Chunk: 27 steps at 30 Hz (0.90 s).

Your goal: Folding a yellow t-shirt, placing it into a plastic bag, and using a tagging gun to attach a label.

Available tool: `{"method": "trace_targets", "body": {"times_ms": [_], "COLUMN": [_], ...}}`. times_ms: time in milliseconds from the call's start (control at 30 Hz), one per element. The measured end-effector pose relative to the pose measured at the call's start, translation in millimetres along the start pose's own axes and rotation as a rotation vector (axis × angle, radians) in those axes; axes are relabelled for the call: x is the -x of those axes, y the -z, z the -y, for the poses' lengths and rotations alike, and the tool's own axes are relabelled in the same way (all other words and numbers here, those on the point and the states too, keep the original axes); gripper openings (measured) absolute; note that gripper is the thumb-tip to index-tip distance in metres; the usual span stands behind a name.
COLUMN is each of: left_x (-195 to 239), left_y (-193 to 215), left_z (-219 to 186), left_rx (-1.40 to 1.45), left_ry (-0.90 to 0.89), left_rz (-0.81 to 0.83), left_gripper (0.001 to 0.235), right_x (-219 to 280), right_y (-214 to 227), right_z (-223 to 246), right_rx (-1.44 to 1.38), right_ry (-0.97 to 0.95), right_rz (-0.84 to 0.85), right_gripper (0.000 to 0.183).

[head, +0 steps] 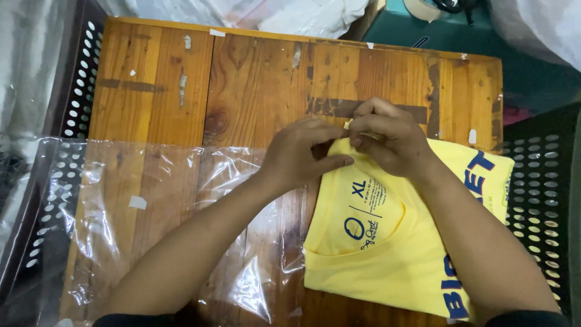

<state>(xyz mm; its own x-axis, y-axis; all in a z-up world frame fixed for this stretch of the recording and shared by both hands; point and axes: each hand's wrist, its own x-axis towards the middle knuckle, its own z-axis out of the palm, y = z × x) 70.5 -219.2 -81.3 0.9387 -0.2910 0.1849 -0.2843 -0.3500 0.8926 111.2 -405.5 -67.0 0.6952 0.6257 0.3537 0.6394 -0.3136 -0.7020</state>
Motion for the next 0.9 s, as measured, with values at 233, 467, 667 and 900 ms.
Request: {"method": "trace_targets", "body": {"times_ms": [233, 467, 667, 900], "left_x": [0.6, -0.3, -1.5, -1.5], "left_y": [-3.0, 0.0, -2.7, 0.6], "left_z": [3.9, 9.8, 13.3, 5.0], "left_rx": [0.001, 0.158, 0.222, 0.304], "left_ry": [0.005, 0.104, 0.145, 0.189], "left_rz": [-0.019, 0.038, 0.05, 0.057], "left_gripper": [0.02, 0.021, 0.025, 0.029], "right_x": [-1.2, -1.2, -5.6, -2.9], "right_y": [2.3, 10.4, 10.4, 8.9], "right_z": [-2.6, -4.6, 0.2, -2.7], "right_rx": [-0.15, -0.416, -0.205, -0.185], "right_ry": [-0.066, -0.147, -0.081, -0.092], "right_rz": [0.065, 0.052, 0.101, 0.042], "right_gripper": [0.006, 0.023, 0.014, 0.011]}}
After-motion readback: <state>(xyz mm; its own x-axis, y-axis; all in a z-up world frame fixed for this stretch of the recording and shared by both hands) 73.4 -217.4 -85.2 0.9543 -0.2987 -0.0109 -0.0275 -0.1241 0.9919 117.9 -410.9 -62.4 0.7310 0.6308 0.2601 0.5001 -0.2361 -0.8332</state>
